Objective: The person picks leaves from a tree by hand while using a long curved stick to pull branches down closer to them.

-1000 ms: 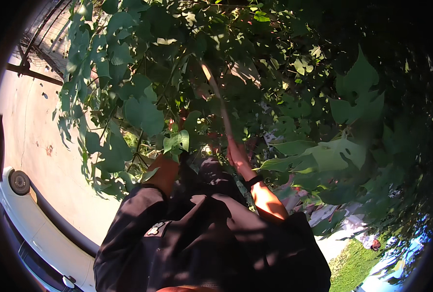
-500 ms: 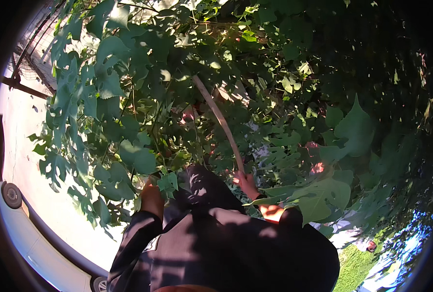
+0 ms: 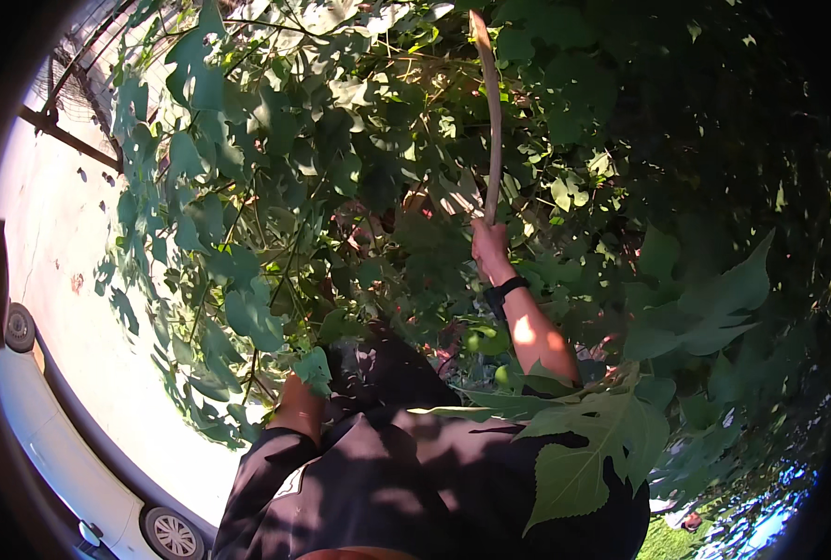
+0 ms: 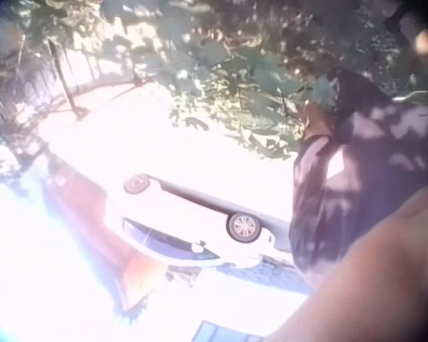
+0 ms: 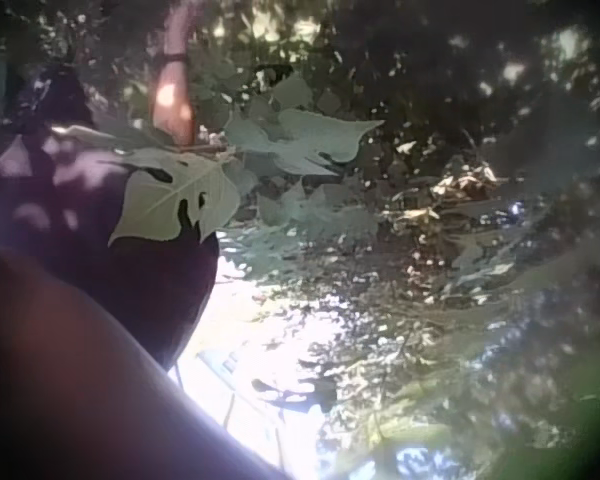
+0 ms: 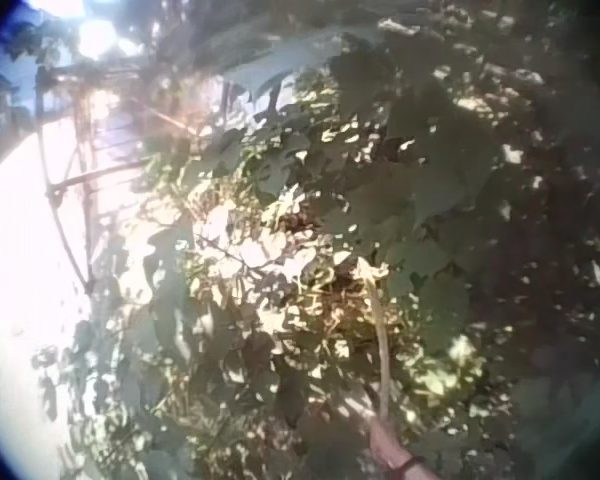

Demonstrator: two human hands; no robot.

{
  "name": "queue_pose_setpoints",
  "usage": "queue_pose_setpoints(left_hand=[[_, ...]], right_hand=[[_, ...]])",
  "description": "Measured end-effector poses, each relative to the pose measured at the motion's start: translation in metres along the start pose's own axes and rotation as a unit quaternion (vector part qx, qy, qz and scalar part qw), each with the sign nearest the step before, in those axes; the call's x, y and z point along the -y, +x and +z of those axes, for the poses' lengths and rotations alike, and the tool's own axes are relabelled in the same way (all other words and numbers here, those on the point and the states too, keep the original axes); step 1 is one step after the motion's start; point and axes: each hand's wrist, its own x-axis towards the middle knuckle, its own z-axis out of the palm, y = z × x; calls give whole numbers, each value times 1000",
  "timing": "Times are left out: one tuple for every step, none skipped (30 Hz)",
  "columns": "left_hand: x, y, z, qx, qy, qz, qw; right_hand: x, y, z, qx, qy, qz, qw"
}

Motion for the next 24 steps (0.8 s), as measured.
queue_pose_setpoints(left_hand=[[2,-8,2,-6,-3,-14,1000],[7,-9,4,-5,0,-20,1000],[10,-14,8,-7,1,-29,1000],[9,-6,7,-11,2,-27,1000],[8,0,6,-14,5,-22,1000],[6,3,6,-17,8,-18,1000],[3,10,2,-23,12,-8,1000],[1,17,-3,-26,15,5,1000],[-3,24,-10,-23,19,22,999],[11,10,-3,-26,18,-5,999],[11,16,-2,-26,18,-2,999],[13,15,0,-23,13,-7,1000],[16,15,-2,-24,19,-8,999],[18,20,0,-30,22,-11,999],[20,20,1,-33,23,-17,999],[21,20,3,-34,19,-18,999],[20,23,2,-35,23,-16,999],[13,34,-4,-29,29,1,999],[23,22,-3,-35,26,-16,999],[15,33,-8,-31,33,-1,999],[20,32,-10,-36,35,-5,999],[20,34,-16,-38,37,-1,999],[17,40,-19,-43,39,4,998],[17,35,-24,-42,41,7,998]], right_hand=[[18,15,4,9,10,-31,999],[33,30,1,6,25,-59,998],[53,32,10,8,23,-105,994],[70,36,11,-2,29,-153,988],[70,55,4,13,96,-143,985],[60,65,-1,12,98,-145,984],[42,80,-8,15,83,-143,986],[14,98,-17,13,70,-140,988],[-53,109,-35,-21,-45,12,999],[-91,91,-32,165,-7,132,977],[-124,80,-44,112,-142,190,965],[-162,62,-68,192,-18,183,964],[-186,38,-76,164,-47,194,966],[-184,20,-74,102,-113,199,968],[-180,4,-72,55,-166,209,962],[-163,-8,-73,33,-190,205,960],[-151,-17,-76,17,-185,198,962],[-145,-25,-82,17,-148,187,971],[-130,-26,-72,47,-128,166,977],[-118,-27,-74,62,-65,128,988],[-91,-37,-60,92,-14,157,983],[-82,-40,-55,95,-8,155,983],[-74,-44,-50,89,-12,147,985],[-70,-46,-46,83,-17,139,987]])
